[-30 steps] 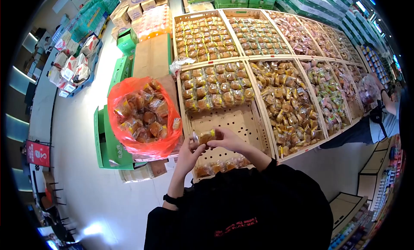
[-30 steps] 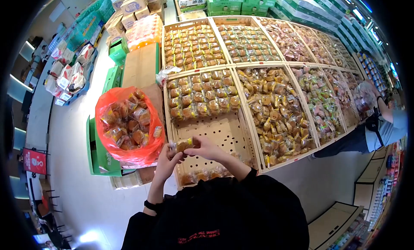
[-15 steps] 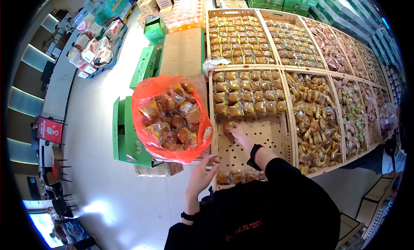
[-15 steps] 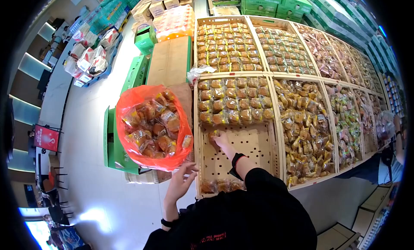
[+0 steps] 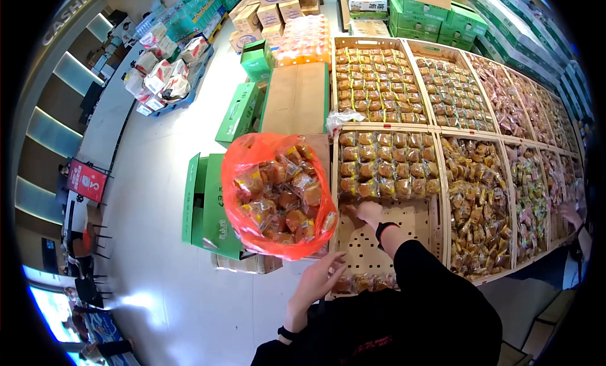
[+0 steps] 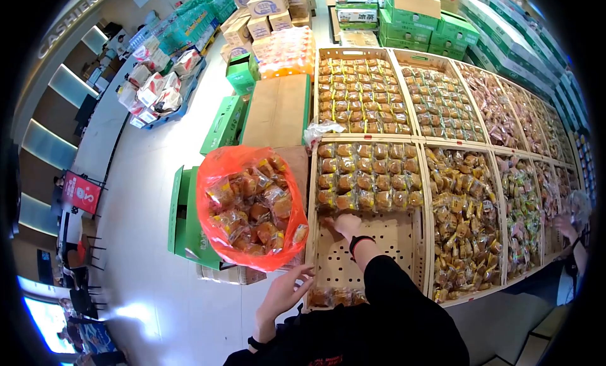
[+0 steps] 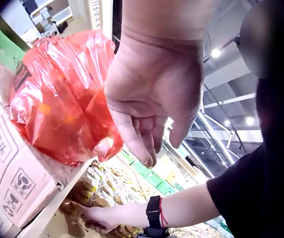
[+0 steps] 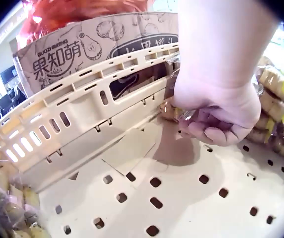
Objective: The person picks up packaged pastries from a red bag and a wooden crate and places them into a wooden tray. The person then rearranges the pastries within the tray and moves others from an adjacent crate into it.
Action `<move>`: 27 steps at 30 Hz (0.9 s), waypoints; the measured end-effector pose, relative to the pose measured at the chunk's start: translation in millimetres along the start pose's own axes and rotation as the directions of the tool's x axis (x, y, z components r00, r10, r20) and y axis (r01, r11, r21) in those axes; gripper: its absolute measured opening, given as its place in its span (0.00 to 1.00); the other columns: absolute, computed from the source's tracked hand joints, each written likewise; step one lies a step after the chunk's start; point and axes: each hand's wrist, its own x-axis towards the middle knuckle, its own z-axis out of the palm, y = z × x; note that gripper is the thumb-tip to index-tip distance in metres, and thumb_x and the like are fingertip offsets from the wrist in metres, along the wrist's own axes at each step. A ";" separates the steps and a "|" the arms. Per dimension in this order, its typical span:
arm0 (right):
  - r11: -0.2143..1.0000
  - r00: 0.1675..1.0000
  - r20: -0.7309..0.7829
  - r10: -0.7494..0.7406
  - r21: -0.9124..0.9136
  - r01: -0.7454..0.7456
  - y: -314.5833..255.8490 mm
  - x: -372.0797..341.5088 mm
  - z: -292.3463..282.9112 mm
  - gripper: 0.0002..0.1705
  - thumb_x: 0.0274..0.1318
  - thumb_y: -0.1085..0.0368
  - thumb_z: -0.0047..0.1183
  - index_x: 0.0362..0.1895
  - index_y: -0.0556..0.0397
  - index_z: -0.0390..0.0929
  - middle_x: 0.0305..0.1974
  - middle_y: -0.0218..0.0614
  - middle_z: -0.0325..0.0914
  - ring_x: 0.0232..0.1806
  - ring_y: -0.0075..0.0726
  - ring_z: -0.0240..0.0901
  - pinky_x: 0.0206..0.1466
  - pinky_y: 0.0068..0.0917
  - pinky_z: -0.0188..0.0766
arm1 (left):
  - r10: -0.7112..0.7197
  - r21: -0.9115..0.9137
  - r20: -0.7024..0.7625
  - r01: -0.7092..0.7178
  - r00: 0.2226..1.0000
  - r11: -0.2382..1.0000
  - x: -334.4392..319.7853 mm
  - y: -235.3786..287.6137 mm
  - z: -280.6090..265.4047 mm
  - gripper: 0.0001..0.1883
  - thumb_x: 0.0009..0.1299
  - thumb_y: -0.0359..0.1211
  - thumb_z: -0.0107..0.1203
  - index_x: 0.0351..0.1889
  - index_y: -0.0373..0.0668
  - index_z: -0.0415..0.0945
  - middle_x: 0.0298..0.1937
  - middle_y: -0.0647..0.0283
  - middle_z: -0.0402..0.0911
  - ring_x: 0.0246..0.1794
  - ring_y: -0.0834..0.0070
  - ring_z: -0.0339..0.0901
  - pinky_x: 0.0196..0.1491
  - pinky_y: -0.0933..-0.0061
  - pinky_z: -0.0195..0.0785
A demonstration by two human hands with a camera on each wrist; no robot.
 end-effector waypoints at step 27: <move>0.478 0.909 -0.064 -0.411 0.834 0.275 78.2 -190.2 -39.6 0.20 0.63 0.53 0.37 0.36 0.57 0.74 0.25 0.32 0.76 0.28 0.22 0.73 0.31 0.20 0.70 | 0.454 0.636 -0.593 0.041 0.665 0.771 11.1 10.1 -105.6 0.27 0.50 0.28 0.61 0.50 0.39 0.67 0.46 0.55 0.71 0.48 0.57 0.66 0.53 0.61 0.58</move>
